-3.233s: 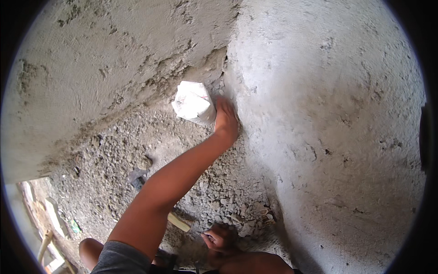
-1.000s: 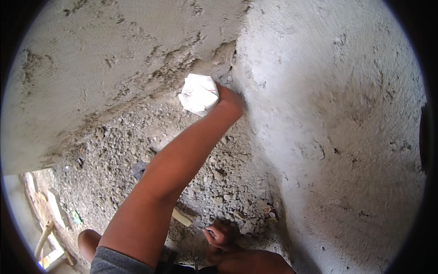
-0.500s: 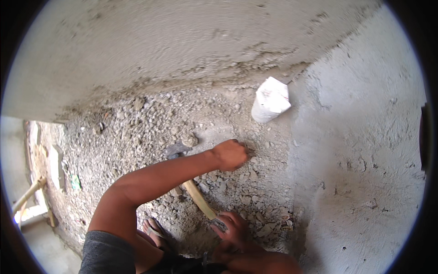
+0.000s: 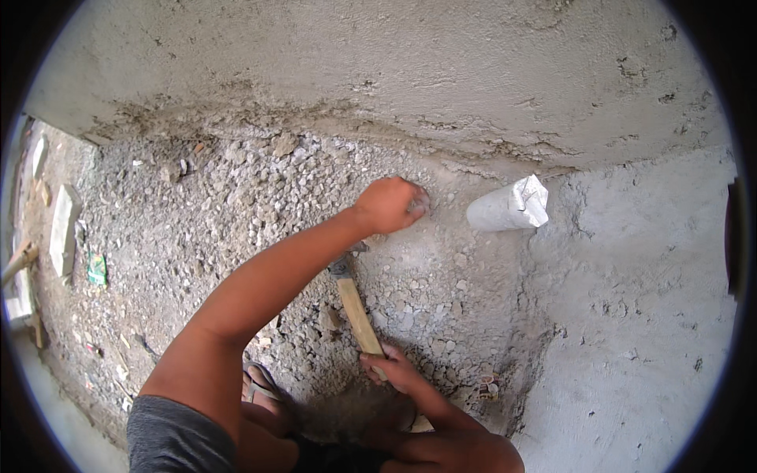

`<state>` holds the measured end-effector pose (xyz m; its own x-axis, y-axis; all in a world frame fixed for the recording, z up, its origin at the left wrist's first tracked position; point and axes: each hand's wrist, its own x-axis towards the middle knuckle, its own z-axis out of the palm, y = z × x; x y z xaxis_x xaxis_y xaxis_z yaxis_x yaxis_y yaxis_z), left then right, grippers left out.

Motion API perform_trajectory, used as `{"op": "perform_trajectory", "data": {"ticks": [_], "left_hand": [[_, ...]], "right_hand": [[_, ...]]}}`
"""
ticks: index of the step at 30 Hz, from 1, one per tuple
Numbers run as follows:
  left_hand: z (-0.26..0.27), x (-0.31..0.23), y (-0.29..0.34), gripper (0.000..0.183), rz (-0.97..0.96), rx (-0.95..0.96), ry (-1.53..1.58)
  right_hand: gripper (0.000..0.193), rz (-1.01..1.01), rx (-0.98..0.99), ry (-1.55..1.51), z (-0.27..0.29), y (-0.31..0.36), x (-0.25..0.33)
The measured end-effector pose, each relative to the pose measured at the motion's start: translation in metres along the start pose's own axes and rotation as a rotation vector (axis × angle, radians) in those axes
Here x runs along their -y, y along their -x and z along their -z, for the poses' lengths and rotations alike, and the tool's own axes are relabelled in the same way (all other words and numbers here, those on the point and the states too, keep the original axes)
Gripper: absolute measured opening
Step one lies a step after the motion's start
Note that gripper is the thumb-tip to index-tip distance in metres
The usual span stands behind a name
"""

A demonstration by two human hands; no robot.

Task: The person patches a hole in a concrete wall by hammering at the edge, placing a piece of white material into the opening, and smoothing debris and substrate around it by hand.

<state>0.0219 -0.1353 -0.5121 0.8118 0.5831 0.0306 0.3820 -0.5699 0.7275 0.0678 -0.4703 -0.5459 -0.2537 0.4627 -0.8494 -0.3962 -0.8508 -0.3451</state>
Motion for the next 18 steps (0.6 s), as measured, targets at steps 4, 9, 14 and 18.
{"op": "perform_trajectory", "data": {"ticks": [4, 9, 14, 18], "left_hand": [[0.040, -0.003, -0.004, 0.025, 0.070, 0.049, 0.043], [0.062, 0.025, -0.006, 0.027, -0.012, -0.273, 0.220], [0.062, 0.006, -0.004, 0.027, 0.099, -0.207, 0.182], [0.045, -0.050, -0.010, 0.027, 0.041, -0.157, 0.184]], "right_hand": [[0.036, 0.205, -0.005, 0.230, 0.001, 0.025, -0.003], [0.032, 0.309, -0.061, 0.349, 0.021, 0.061, -0.018], [0.031, 0.879, -0.856, 0.436, 0.074, 0.081, -0.032], [0.030, 0.877, -0.741, 0.022, 0.108, 0.097, -0.065]]}}
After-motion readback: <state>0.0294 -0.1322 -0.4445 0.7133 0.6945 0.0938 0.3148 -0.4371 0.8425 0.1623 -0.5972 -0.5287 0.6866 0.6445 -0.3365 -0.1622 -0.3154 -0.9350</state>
